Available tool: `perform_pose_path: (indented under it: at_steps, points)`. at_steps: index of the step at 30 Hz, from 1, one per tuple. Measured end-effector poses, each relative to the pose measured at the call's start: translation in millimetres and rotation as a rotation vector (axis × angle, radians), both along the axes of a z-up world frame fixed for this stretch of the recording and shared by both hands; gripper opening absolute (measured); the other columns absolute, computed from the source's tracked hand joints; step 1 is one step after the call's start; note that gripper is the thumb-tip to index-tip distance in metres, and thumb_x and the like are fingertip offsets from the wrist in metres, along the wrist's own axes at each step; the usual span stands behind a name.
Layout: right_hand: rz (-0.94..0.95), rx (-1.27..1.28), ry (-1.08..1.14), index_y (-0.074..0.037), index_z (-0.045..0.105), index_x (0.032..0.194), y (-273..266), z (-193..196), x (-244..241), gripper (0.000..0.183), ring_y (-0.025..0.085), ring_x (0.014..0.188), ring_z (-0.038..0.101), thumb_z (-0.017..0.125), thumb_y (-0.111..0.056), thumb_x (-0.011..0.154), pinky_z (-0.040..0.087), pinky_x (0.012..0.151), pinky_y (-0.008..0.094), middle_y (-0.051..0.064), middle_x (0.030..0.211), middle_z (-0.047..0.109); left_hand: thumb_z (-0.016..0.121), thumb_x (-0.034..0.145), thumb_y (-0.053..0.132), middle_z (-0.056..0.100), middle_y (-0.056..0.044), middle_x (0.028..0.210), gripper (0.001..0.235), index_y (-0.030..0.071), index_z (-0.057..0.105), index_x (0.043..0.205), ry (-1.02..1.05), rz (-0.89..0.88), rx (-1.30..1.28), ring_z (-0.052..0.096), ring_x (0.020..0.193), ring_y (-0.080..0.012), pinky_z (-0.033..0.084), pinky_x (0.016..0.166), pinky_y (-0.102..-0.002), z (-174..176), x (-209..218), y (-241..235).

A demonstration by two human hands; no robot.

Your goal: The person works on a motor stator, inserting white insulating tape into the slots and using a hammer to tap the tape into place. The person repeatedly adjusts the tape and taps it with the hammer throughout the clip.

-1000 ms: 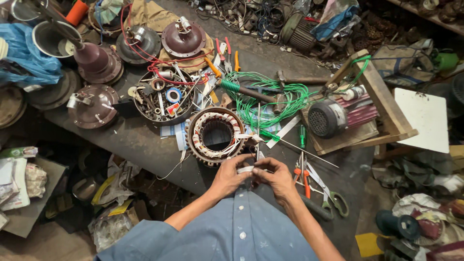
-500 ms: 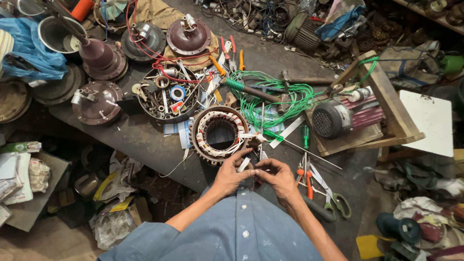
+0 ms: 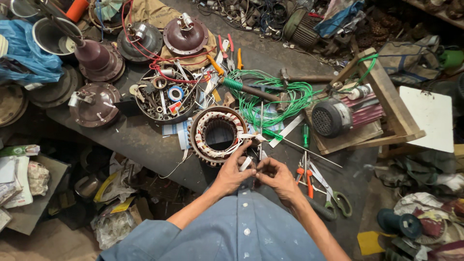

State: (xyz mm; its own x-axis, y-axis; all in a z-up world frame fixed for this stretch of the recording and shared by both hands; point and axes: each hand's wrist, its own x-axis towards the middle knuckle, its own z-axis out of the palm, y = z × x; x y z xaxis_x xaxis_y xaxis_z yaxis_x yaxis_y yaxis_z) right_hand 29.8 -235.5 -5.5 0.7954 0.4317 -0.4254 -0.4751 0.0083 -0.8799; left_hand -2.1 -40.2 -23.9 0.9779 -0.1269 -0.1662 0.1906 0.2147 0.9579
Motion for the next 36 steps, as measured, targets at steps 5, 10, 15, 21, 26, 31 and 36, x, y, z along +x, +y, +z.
perform_pose_path:
  at_steps: [5,10,15,21,26,31,36]
  points:
    - [0.107,0.056,0.085,-0.004,0.067,0.095,-13.1,0.0,1.3,0.016,0.010,0.077,0.064,0.078,-0.002,0.083,0.050,0.067,0.026,0.003,0.087,0.070,0.067,0.090,-0.001,0.064,-0.003,0.097,0.093,0.015,0.019,0.168,-0.020,-0.165,-0.084,0.058,0.089,-0.0085,0.050,0.083,-0.024,2.2,-0.3,0.8]
    - [0.085,-0.003,0.170,-0.004,0.068,0.094,-20.9,2.8,8.1,0.012,0.011,0.077,0.064,0.075,-0.007,0.085,0.050,0.067,0.025,0.004,0.087,0.071,0.066,0.090,0.001,0.063,-0.001,0.094,0.095,0.017,0.014,0.169,-0.020,-0.287,0.079,0.055,0.083,-0.0087,0.049,0.076,-0.024,9.5,1.3,3.2]
    - [0.179,-0.154,0.138,-0.007,0.067,0.096,-20.6,9.1,7.6,0.016,0.008,0.079,0.065,0.077,-0.007,0.083,0.053,0.067,0.025,0.000,0.087,0.071,0.066,0.090,0.004,0.061,0.001,0.096,0.094,0.017,0.015,0.168,0.031,-0.283,-0.028,0.055,0.084,-0.0079,0.050,0.076,-0.025,10.7,2.8,1.5]
    - [0.105,-0.094,0.145,-0.006,0.066,0.098,-14.4,3.2,0.1,0.019,0.010,0.080,0.067,0.077,-0.005,0.083,0.054,0.069,0.026,0.002,0.088,0.070,0.067,0.089,0.004,0.062,-0.001,0.091,0.091,0.014,0.021,0.168,-0.057,-0.231,0.021,0.056,0.084,-0.0097,0.051,0.080,-0.026,7.6,3.7,-1.1]
    - [0.089,-0.083,0.159,-0.004,0.065,0.098,-20.5,-8.4,1.2,0.021,0.011,0.081,0.067,0.075,-0.001,0.080,0.056,0.072,0.028,0.002,0.089,0.069,0.068,0.086,0.009,0.062,-0.004,0.090,0.091,0.015,0.026,0.167,-0.115,-0.232,0.271,0.058,0.081,-0.0125,0.052,0.079,-0.028,12.3,4.1,-2.1]
    - [0.145,-0.146,0.040,-0.003,0.065,0.098,-22.9,-15.8,0.9,0.022,0.010,0.082,0.066,0.073,0.002,0.078,0.056,0.076,0.027,0.003,0.089,0.067,0.067,0.082,0.009,0.064,-0.009,0.091,0.096,0.017,0.025,0.167,-0.183,-0.252,0.352,0.062,0.081,-0.0196,0.053,0.081,-0.031,20.2,5.3,-0.2]
    - [0.166,-0.179,-0.044,-0.003,0.065,0.099,-23.1,-18.4,-0.8,0.026,0.010,0.081,0.064,0.072,0.006,0.075,0.055,0.077,0.027,0.002,0.089,0.066,0.066,0.082,0.007,0.069,-0.018,0.113,0.097,0.015,0.022,0.168,-0.259,-0.217,0.298,0.070,0.096,-0.0317,0.053,0.089,-0.035,19.4,3.8,-3.4]
